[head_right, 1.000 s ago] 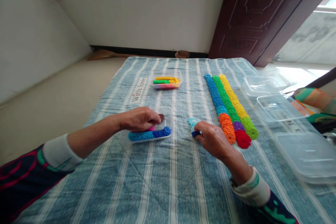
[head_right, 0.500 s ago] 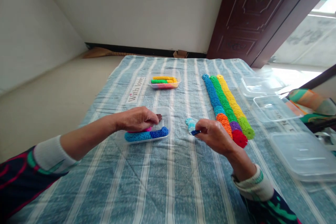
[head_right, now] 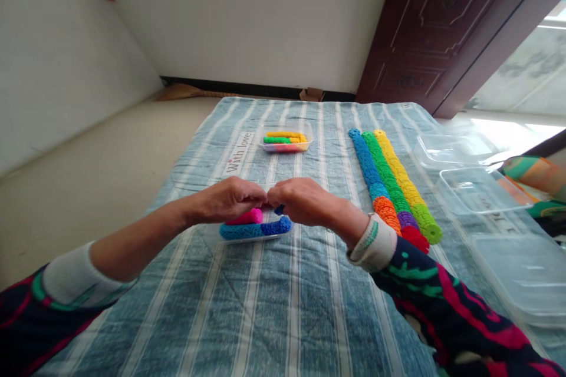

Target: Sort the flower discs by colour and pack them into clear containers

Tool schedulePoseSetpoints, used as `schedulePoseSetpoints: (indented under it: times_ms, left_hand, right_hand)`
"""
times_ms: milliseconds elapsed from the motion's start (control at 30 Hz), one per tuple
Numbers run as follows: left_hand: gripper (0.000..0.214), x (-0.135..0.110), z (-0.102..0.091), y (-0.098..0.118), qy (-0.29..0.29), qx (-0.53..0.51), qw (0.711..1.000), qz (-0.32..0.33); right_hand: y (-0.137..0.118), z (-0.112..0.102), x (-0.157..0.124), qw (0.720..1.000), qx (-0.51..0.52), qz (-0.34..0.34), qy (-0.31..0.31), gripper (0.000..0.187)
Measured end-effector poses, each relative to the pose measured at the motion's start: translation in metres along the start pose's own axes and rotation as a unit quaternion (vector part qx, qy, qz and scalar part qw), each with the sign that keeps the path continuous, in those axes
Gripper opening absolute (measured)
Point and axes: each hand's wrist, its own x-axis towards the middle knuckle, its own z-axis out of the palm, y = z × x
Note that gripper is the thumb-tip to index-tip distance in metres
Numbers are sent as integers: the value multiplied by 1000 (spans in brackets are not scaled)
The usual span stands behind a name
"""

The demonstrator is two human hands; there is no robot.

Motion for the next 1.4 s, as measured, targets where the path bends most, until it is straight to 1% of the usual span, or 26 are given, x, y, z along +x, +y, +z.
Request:
schedulePoseSetpoints:
  times_ms: [100,200,333,433,500,600,733,800,1033,1167,1300,1400]
  left_hand:
    - [26,-13,-2,0,35,10,999,-1]
    - [23,-28,-1,-1,89,48,995,-20]
    - [24,-48,8,-3,142,124,978,-86]
    - [23,-61,16,-3,151,161,966,-132]
    - [22,-68,19,-2,139,173,962,-156]
    - [22,-72,19,4,101,189,959,-184]
    - [22,-70,17,15,29,214,952,-217]
    - [23,-67,17,20,7,221,949,-226]
    - [26,-61,20,24,-21,278,927,-252]
    - [27,-59,19,26,-32,282,925,-255]
    - [28,-55,18,28,-55,277,924,-259]
    - [30,-52,17,27,-61,265,923,-272]
  right_hand:
    - [-4,8,18,998,-35,-23,-55,22]
    - [-8,13,27,994,-52,-29,-88,26]
    - [-10,19,34,991,-72,-31,-105,25]
    - [-12,23,37,989,-90,-32,-115,22]
    - [-14,25,38,987,-97,-33,-122,21]
    - [-16,27,39,987,-92,-36,-126,22]
    - [-17,28,39,988,-82,-29,-125,23]
    - [-17,28,39,988,-79,-29,-127,24]
    - [-20,29,39,987,-93,-24,-133,27]
    - [-20,30,39,986,-96,-27,-132,28]
    - [-19,32,39,988,-89,-32,-124,27]
    - [-18,33,38,990,-83,-33,-113,28]
